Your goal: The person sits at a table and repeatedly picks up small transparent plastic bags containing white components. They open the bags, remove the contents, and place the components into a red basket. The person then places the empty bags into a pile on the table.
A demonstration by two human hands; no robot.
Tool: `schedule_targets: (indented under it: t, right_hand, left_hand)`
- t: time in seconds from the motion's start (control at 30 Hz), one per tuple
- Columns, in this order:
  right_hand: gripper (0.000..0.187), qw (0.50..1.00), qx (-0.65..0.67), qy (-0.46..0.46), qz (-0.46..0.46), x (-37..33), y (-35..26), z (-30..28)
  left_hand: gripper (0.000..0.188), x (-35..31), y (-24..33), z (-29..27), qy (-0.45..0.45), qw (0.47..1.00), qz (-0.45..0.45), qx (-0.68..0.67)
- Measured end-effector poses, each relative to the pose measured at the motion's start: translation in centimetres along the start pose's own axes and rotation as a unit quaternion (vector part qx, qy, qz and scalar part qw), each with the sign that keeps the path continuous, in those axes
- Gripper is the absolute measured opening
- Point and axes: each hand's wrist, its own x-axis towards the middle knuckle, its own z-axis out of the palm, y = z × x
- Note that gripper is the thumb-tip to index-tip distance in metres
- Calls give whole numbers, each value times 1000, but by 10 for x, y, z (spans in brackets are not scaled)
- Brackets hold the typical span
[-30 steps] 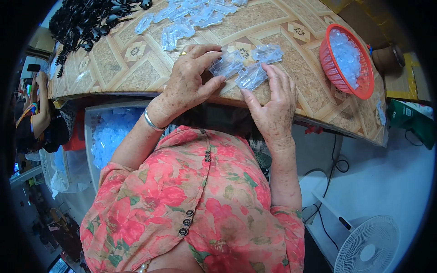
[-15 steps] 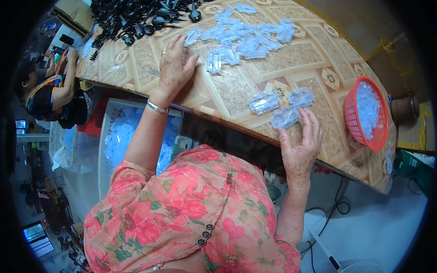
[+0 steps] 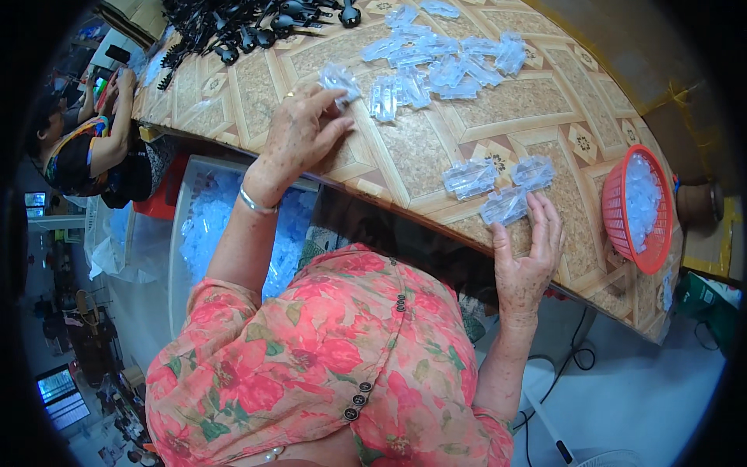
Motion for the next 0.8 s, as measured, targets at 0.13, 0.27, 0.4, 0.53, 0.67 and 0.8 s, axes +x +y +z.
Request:
schedule_targets:
  t: [0.13,0.27,0.4,0.53,0.67,0.8]
  right_hand:
    - [53,1000,-2,-4,4,1,-2,0]
    - [52,1000,-3,1,7,1,-1,1]
    - [52,1000,-1,0,3,1,-1,1]
    - [51,1000,0,2,-1,0,1,3]
    - [51,1000,-3,5,-3,0,2,3]
    - [51,1000,-3,11,-9,0,1,3]
  left_hand:
    - [37,-4,5,-14,53,998,35,-17]
    - [43,-2,-10,-12,46,997,60,-22]
    - [42,-6,-11,-8,-26,997,29,-61]
    - [40,-16,7,-3,-41,994,22,-95]
    - [45,-23,28,3,-27,985,53,-162]
    - [43,-28,43,14,-15,979,47,-196]
